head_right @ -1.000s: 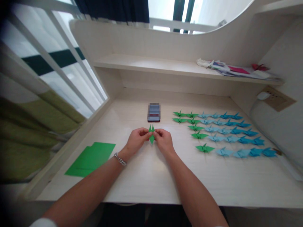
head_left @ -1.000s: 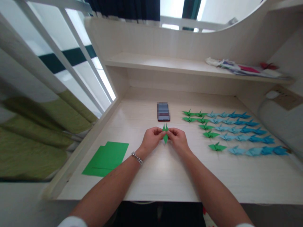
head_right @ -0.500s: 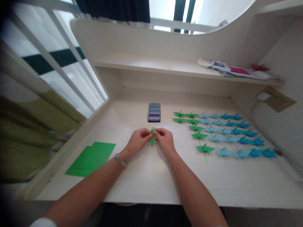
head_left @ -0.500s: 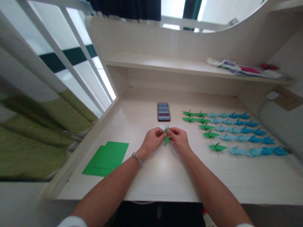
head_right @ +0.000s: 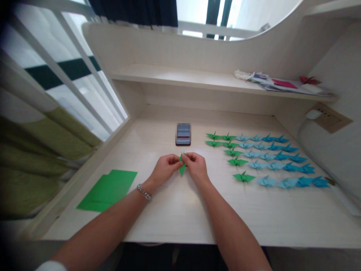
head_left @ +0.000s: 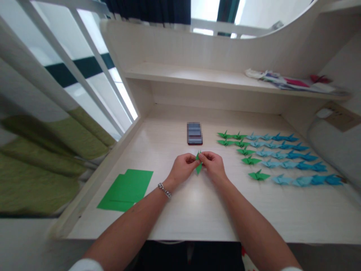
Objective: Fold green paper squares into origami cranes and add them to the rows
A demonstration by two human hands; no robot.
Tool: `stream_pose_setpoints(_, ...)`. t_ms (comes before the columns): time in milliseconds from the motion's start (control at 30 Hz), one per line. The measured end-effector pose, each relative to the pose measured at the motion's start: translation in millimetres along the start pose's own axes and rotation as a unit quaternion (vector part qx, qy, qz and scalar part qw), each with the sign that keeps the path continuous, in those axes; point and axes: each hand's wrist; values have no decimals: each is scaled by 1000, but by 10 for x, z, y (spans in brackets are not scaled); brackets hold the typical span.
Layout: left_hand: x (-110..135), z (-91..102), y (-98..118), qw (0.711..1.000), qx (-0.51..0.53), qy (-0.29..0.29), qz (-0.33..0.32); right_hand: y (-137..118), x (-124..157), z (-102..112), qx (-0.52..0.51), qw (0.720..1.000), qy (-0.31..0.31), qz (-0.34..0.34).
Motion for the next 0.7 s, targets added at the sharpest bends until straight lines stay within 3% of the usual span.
stream_pose_setpoints(233,-7,-18,-12,999,28,-5,15,-30,5,-1,28,999,15,22)
stream_pose_setpoints(700,-1,-40,105,996,56,-27,56,-107,14,19,-33,999,7,-2)
Point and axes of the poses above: each hand's wrist, its own x-axis away from the middle knuckle, its own z-axis out of the back of the hand, y = z × x, and after that the axes turned 8 degrees about x, right-handed
